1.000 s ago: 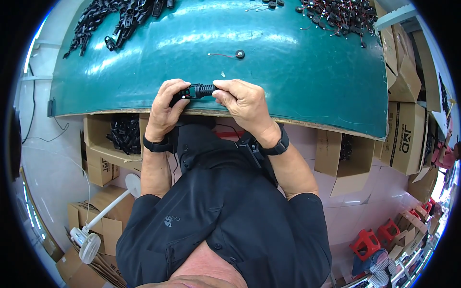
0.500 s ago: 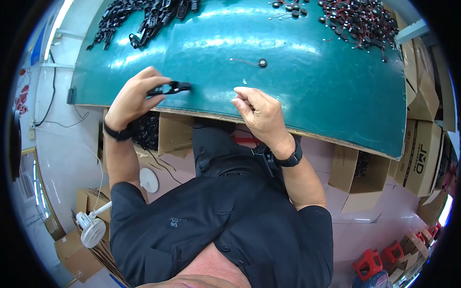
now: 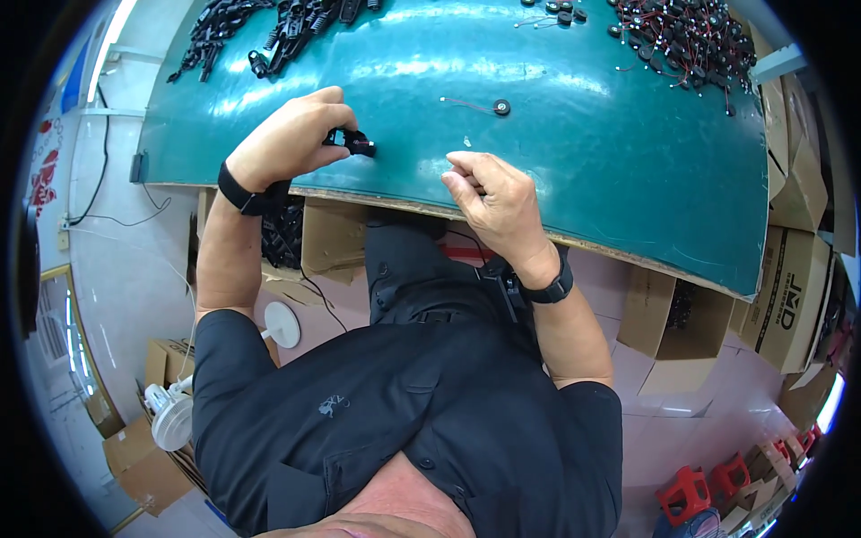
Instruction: The person picks up a black plastic housing and a small speaker with wires, inserts the speaker into the housing, and presses the parts together by hand. They then place the assembled unit on the table and repeat the process.
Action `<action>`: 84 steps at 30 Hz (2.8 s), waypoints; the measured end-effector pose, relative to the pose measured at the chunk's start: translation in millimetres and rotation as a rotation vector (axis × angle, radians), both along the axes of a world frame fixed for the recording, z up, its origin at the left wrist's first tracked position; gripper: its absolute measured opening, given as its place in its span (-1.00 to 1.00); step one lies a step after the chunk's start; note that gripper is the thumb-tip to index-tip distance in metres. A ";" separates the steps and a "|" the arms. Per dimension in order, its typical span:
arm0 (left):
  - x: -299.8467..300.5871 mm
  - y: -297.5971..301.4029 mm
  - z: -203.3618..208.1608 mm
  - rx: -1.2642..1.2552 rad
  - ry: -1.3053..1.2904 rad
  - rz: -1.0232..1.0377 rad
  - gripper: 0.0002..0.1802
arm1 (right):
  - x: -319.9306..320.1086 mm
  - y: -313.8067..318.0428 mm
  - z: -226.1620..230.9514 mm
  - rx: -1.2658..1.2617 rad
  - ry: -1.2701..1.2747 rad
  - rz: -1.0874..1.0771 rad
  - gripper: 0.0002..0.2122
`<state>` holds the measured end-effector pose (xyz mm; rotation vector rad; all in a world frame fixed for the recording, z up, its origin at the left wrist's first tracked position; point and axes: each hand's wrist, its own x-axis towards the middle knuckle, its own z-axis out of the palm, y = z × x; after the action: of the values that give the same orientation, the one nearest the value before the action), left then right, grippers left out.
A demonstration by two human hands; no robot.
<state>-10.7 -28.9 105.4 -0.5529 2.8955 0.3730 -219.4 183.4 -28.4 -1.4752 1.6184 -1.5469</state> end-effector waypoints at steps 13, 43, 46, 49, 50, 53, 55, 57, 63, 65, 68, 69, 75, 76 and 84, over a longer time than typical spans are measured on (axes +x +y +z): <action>298.6 13.7 -74.9 0.307 0.424 0.929 -0.53 | 0.6 0.8 2.7 -0.042 0.082 0.011 -0.81; 166.9 -94.9 -111.0 -0.087 0.405 0.771 -0.75 | -62.7 -52.2 11.7 0.192 0.628 -0.195 -0.78; 146.6 -46.2 -107.3 -0.039 0.502 0.695 -0.58 | -62.8 -45.9 7.3 0.176 0.637 -0.192 -0.79; 114.0 -10.7 -93.6 0.108 0.644 0.610 -0.52 | -61.8 -38.0 7.9 0.154 0.616 -0.213 -0.81; 108.3 -5.2 -91.9 0.113 0.644 0.610 -0.52 | -58.2 -34.9 9.9 0.168 0.502 -0.204 -0.82; 93.7 6.2 -88.3 0.089 0.581 0.504 -0.45 | -50.1 -23.9 12.8 0.199 0.275 -0.194 -0.84; 85.5 11.2 -86.3 0.079 0.534 0.528 -0.44 | -47.5 -16.4 11.7 0.140 0.178 -0.202 -0.85; 77.9 15.7 -83.3 0.050 0.440 0.583 -0.41 | -46.2 -11.8 9.3 0.111 0.128 -0.210 -0.85; 66.4 18.4 -73.2 0.019 0.343 0.627 -0.45 | -46.2 -8.0 1.9 0.075 0.098 -0.243 -0.81; 71.1 8.0 -77.1 -0.201 0.386 0.444 -0.47 | -46.3 -8.0 1.9 0.065 0.110 -0.247 -0.80; 61.4 -2.3 -79.7 -0.347 0.410 0.199 -0.53 | -47.1 -7.6 2.6 0.097 0.067 -0.248 -0.79; 58.0 -3.7 -79.3 -0.417 0.421 0.075 -0.56 | -47.5 -7.2 1.8 0.097 0.066 -0.253 -0.79; 58.5 5.9 -74.7 -0.301 0.315 0.141 -0.70 | -46.5 -6.2 -0.5 0.103 0.001 -0.239 -0.79; 56.9 7.9 -75.8 -0.313 0.369 0.143 -0.72 | -46.6 -6.1 -0.2 0.106 -0.010 -0.237 -0.78; 50.2 10.6 -85.5 -0.096 0.374 0.266 -0.61 | -51.3 -3.7 -5.8 0.138 -0.134 -0.179 -0.75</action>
<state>39.5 -18.3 19.9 -0.9865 3.2141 0.4123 -270.7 179.7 -34.2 -1.1563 1.7783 -1.5574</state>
